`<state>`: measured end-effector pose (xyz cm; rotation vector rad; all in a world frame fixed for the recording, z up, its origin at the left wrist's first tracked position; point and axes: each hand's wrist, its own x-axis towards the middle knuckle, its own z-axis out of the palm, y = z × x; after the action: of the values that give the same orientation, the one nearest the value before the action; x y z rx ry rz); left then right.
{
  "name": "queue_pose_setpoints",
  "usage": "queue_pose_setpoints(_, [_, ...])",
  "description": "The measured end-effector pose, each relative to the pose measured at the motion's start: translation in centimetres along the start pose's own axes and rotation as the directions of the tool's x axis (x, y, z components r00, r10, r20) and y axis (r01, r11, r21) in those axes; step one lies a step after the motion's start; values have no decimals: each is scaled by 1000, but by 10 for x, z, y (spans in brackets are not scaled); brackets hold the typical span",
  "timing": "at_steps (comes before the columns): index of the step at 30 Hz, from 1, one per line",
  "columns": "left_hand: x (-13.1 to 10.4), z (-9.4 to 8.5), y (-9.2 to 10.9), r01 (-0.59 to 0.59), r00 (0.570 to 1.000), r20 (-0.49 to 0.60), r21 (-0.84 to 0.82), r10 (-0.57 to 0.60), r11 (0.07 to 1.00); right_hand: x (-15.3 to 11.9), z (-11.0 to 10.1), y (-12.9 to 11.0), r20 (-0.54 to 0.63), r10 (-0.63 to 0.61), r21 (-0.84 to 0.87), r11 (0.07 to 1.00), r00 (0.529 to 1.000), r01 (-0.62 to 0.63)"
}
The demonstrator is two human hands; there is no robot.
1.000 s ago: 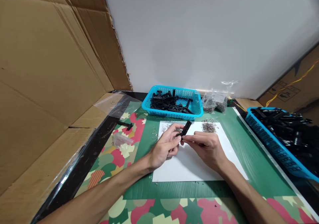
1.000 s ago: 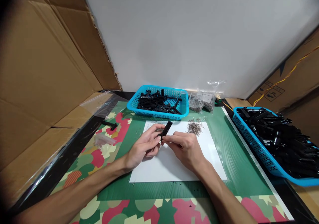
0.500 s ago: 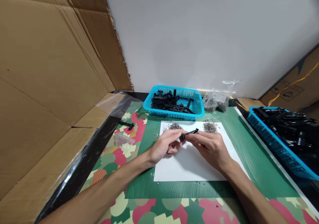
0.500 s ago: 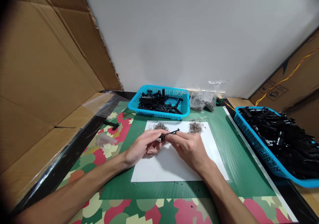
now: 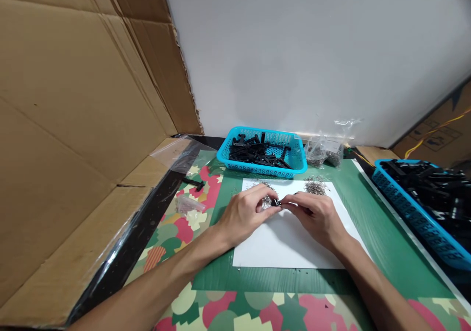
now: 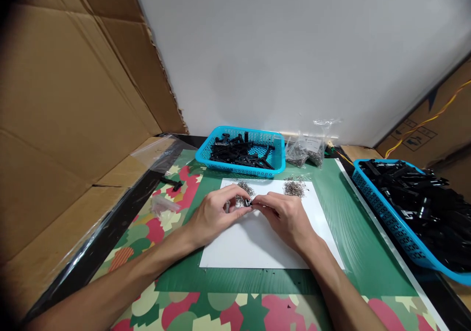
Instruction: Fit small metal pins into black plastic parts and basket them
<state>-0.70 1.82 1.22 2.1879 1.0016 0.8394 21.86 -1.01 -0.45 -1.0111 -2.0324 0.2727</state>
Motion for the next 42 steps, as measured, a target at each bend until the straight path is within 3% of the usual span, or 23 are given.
queue_pose_setpoints(3, [-4, 3, -1, -42, 998, -35, 47, 44, 998, -1, -3, 0, -15, 16, 17, 1000, 1000, -16])
queue_pose_setpoints(5, [-5, 5, -1, -57, 997, -52, 51, 59, 997, -3, -5, -1, -89, 90, 1, 996, 992, -90])
queue_pose_setpoints(8, [-9, 10, 0, -67, 997, -31, 66, 69, 996, -5, -7, -4, -271, 222, 37, 975, 937, -220])
queue_pose_setpoints(11, [-13, 16, 1, -74, 997, 8, 81, 73, 994, -5, -11, -5, -380, 306, 238, 944, 873, -227])
queue_pose_setpoints(14, [-16, 20, 3, -82, 996, 54, 116, 76, 990, -2, -14, -5, -352, 326, 318, 923, 877, -215])
queue_pose_setpoints(17, [-18, 22, 3, -106, 990, 108, 169, 89, 980, 0, -13, -5, -279, 393, 300, 902, 876, -310])
queue_pose_setpoints(20, [-18, 22, 3, -145, 981, 153, 193, 117, 970, 1, -7, -8, -165, 459, 317, 863, 873, -393])
queue_pose_setpoints(24, [-20, 24, 2, -187, 974, 176, 266, 143, 946, 5, 5, -15, -80, 443, 308, 863, 893, -400])
queue_pose_setpoints(32, [-22, 29, 5, -247, 961, 198, 303, 192, 920, 7, 16, -22, -14, 446, 279, 862, 895, -424])
queue_pose_setpoints(42, [-22, 29, 8, -190, 975, 164, 254, 151, 948, 6, 17, -26, -29, 367, 176, 917, 930, -357])
